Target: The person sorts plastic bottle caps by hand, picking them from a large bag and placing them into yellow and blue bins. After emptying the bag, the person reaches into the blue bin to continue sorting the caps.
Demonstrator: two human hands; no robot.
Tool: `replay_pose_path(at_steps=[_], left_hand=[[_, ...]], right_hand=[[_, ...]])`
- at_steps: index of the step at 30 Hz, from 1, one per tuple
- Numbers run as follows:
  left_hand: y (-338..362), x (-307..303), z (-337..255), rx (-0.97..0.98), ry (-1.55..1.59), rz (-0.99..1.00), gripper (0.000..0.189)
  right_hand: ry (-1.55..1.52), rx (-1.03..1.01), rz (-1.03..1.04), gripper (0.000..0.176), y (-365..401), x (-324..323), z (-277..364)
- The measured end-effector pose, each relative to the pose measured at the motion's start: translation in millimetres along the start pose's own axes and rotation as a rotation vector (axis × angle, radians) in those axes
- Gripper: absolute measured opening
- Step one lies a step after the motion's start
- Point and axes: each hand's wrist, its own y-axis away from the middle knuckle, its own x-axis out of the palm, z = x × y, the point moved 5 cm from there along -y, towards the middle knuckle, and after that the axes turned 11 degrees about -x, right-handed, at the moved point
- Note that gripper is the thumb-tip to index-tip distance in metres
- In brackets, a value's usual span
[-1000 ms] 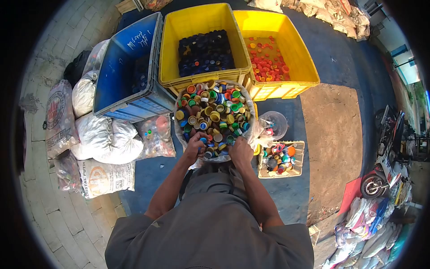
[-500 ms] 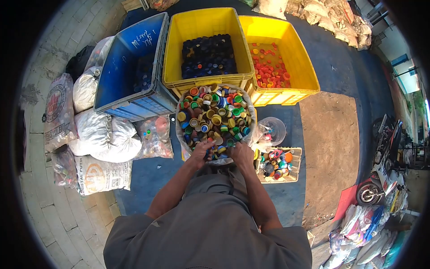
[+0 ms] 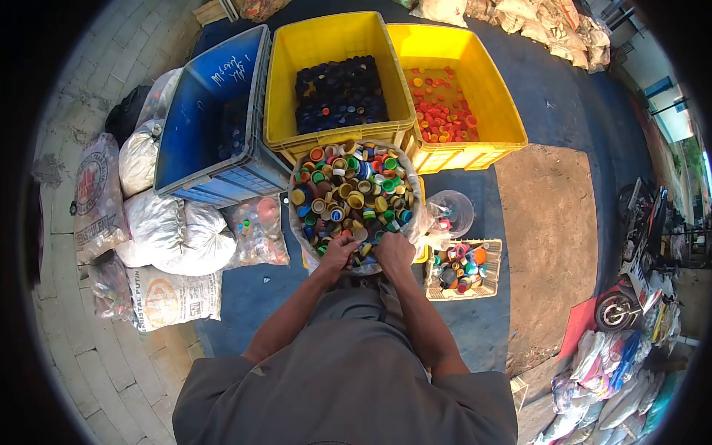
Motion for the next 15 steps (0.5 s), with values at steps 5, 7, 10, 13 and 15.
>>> replay_pose_path(at_steps=[5, 7, 10, 13, 15], left_hand=[[3, -5, -5, 0.027, 0.019, 0.000, 0.011], [2, -7, -5, 0.029, 0.039, 0.003, 0.011], [2, -8, -4, 0.002, 0.060, 0.026, 0.011], [1, -8, -6, -0.004, 0.038, 0.035, 0.012], [-1, -5, -5, 0.004, 0.017, 0.042, 0.013]], right_hand=[[-0.044, 0.005, -0.017, 0.041, 2, -9, -2], [-0.061, -0.024, -0.054, 0.038, 5, -13, -5], [-0.109, -0.004, -0.111, 0.037, 3, -15, -11], [-0.169, -0.020, -0.210, 0.038, -2, -24, -16], [-0.137, -0.006, -0.146, 0.039, -4, -31, -15]])
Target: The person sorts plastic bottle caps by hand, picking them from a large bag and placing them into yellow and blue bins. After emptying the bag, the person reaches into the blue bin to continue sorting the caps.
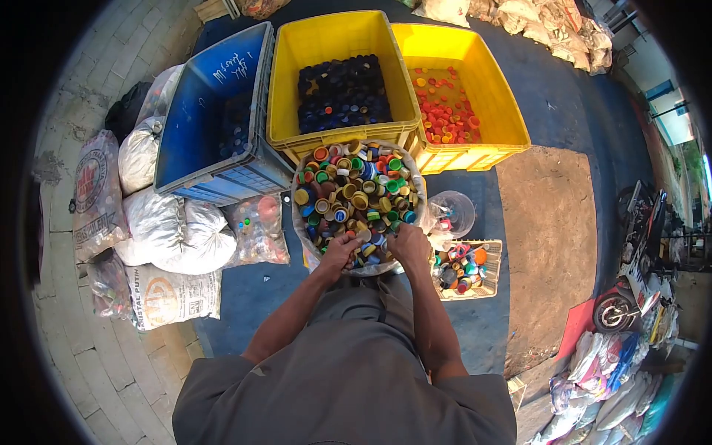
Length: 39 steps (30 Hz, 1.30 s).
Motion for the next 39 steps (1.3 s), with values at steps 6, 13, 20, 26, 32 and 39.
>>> replay_pose_path(at_steps=[6, 13, 20, 26, 32, 39], left_hand=[[-1, -5, 2, 0.006, 0.062, 0.000, 0.016], [-2, -11, 14, -0.022, 0.085, 0.029, 0.017], [-2, -7, 7, -0.003, 0.097, 0.011, 0.018], [-2, -18, 11, -0.031, 0.132, -0.044, 0.018], [6, -25, 20, -0.051, 0.125, -0.055, 0.015], [9, -27, 18, 0.003, 0.075, -0.053, 0.015]], right_hand=[[0.237, -0.016, 0.235, 0.043, 7, 21, 13], [0.080, 0.010, 0.127, 0.042, 13, 24, 3], [0.018, -0.093, -0.014, 0.035, 12, 20, 5], [0.148, -0.040, 0.057, 0.033, 10, 26, 9], [0.137, -0.062, -0.022, 0.030, 17, 26, 12], [0.180, -0.089, 0.093, 0.028, 6, 32, 6]])
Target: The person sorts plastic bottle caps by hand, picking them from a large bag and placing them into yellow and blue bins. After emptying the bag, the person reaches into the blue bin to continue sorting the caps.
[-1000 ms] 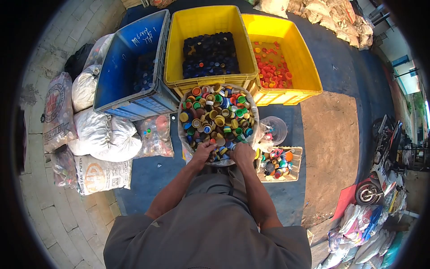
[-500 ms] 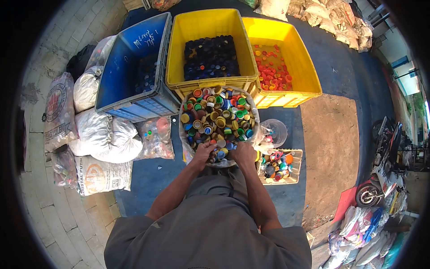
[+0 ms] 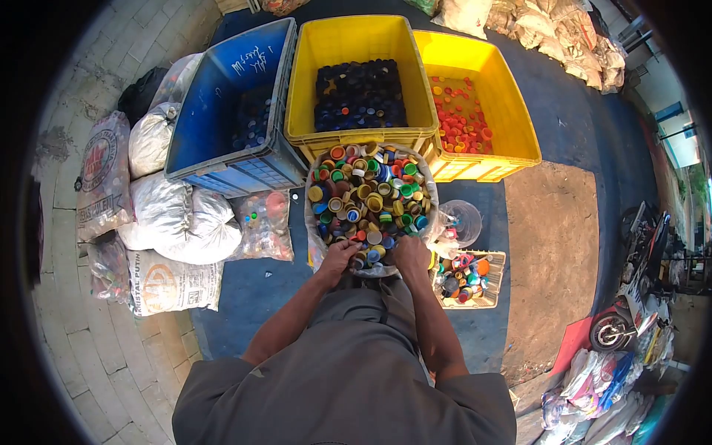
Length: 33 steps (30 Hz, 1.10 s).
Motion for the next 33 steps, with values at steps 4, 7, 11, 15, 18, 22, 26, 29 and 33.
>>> replay_pose_path(at_steps=[4, 7, 11, 15, 18, 22, 26, 29, 33], left_hand=[[1, -4, -4, 0.022, 0.016, 0.025, 0.015], [0, -5, -3, 0.014, 0.034, 0.021, 0.015], [2, -2, -5, -0.014, 0.018, 0.035, 0.015], [0, 0, -4, -0.001, 0.028, 0.024, 0.015], [-3, 5, -5, 0.005, 0.006, 0.057, 0.020], [-1, 11, -15, -0.010, -0.041, 0.097, 0.034], [-2, 23, -39, -0.029, -0.073, 0.119, 0.044], [-3, 29, -51, -0.121, -0.040, 0.227, 0.039], [-2, 34, -68, -0.071, 0.096, 0.202, 0.035]], right_hand=[[-0.033, -0.009, 0.013, 0.027, -2, -17, -4], [0.029, -0.004, 0.063, 0.029, 0, -17, -1], [0.013, 0.046, 0.117, 0.032, -1, -8, 3], [-0.001, 0.095, 0.088, 0.034, 6, -11, 9], [-0.044, 0.075, 0.030, 0.034, 12, -15, 6], [-0.210, -0.066, -0.119, 0.036, 14, -28, 12], [-0.378, -0.266, -0.261, 0.032, 13, -57, 41], [-0.398, -0.421, -0.317, 0.030, 6, -63, 56], [-0.395, -0.508, -0.383, 0.034, -5, -63, 64]])
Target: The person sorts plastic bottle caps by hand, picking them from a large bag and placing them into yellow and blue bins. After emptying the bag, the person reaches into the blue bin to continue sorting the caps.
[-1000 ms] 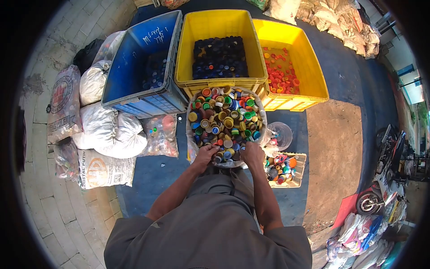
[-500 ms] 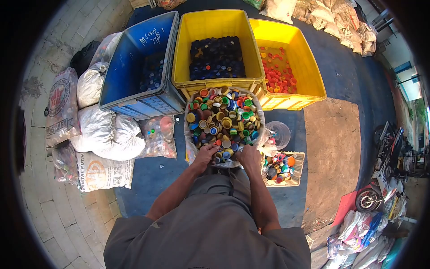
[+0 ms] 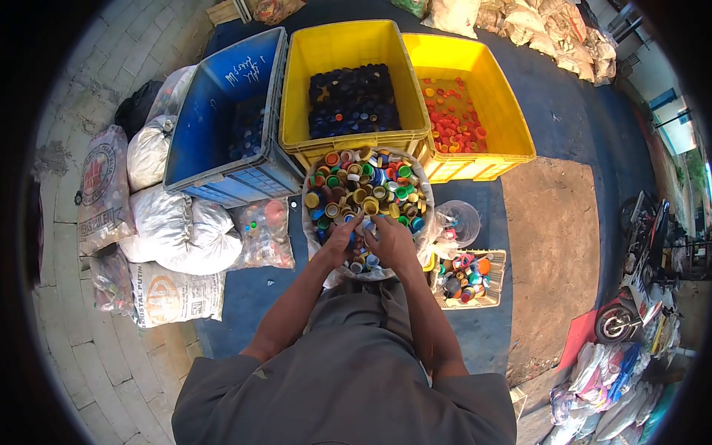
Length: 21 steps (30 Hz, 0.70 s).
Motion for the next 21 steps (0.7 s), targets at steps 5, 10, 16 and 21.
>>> replay_pose_path(at_steps=[5, 10, 16, 21], left_hand=[[-3, -4, -7, 0.055, 0.076, -0.021, 0.038], [-7, -6, -15, 0.061, 0.063, -0.093, 0.040], [-1, 2, -21, 0.071, 0.065, -0.088, 0.037], [12, 12, -27, 0.110, 0.068, -0.073, 0.036]], right_hand=[[-0.002, -0.004, -0.015, 0.033, -10, -1, 2], [0.012, -0.043, -0.071, 0.027, -15, 5, -3], [-0.068, -0.107, -0.280, 0.016, -14, 10, -11], [-0.286, -0.052, -0.314, 0.012, -12, 9, -24]])
